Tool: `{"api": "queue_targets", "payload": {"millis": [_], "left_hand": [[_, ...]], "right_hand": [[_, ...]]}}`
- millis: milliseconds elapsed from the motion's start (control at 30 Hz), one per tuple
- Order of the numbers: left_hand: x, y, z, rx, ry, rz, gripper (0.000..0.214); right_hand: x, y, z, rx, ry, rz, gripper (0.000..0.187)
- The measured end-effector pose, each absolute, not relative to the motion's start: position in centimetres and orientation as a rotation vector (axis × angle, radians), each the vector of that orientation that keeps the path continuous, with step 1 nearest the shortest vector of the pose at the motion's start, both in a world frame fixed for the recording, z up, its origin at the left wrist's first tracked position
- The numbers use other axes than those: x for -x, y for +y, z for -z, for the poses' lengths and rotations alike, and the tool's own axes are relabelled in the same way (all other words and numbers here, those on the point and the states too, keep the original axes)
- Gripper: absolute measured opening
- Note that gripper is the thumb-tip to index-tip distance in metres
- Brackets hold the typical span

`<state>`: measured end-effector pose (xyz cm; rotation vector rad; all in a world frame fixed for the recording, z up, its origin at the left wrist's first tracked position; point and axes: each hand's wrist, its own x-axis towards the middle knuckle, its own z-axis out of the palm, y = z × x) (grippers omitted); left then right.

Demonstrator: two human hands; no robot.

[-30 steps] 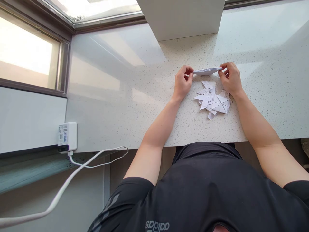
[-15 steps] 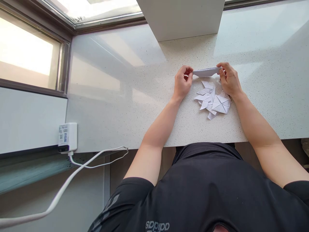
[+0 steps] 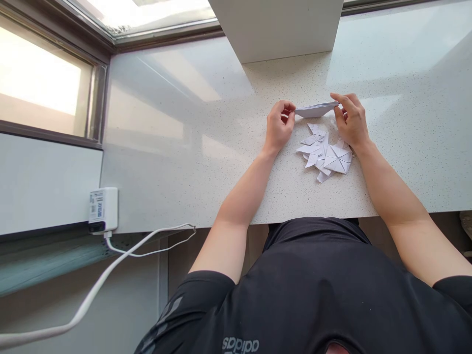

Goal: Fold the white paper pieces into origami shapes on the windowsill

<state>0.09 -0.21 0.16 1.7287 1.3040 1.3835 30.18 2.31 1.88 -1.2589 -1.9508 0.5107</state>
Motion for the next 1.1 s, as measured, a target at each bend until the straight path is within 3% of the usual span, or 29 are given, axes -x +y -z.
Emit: {"api": "queue_targets", "payload": {"millis": [433,600,933,1100], "left_hand": [[-0.3,0.0,0.0,-1.689,1.288,-1.393,0.037],[-0.5,-0.2,-0.6,-1.691,1.321,-1.359,0.032],[-0.5,0.4,0.0,-1.769,1.408,-1.286,0.033],[-0.6,0.4,0.1,-1.739,1.440,-1.295,0.027]], "right_hand": [[-31.5,5.0,-0.7,1.285,-1.771,-0.722,0.042],[-33.0,10.3,-0.9,1.417,-1.543,-0.801,0.007],[-31.7,18.8,-5.3,1.756,-1.342,-0.869,0.034],[-30.3,19.1,-8.0,1.890,-1.370,-0.840,0.028]]}}
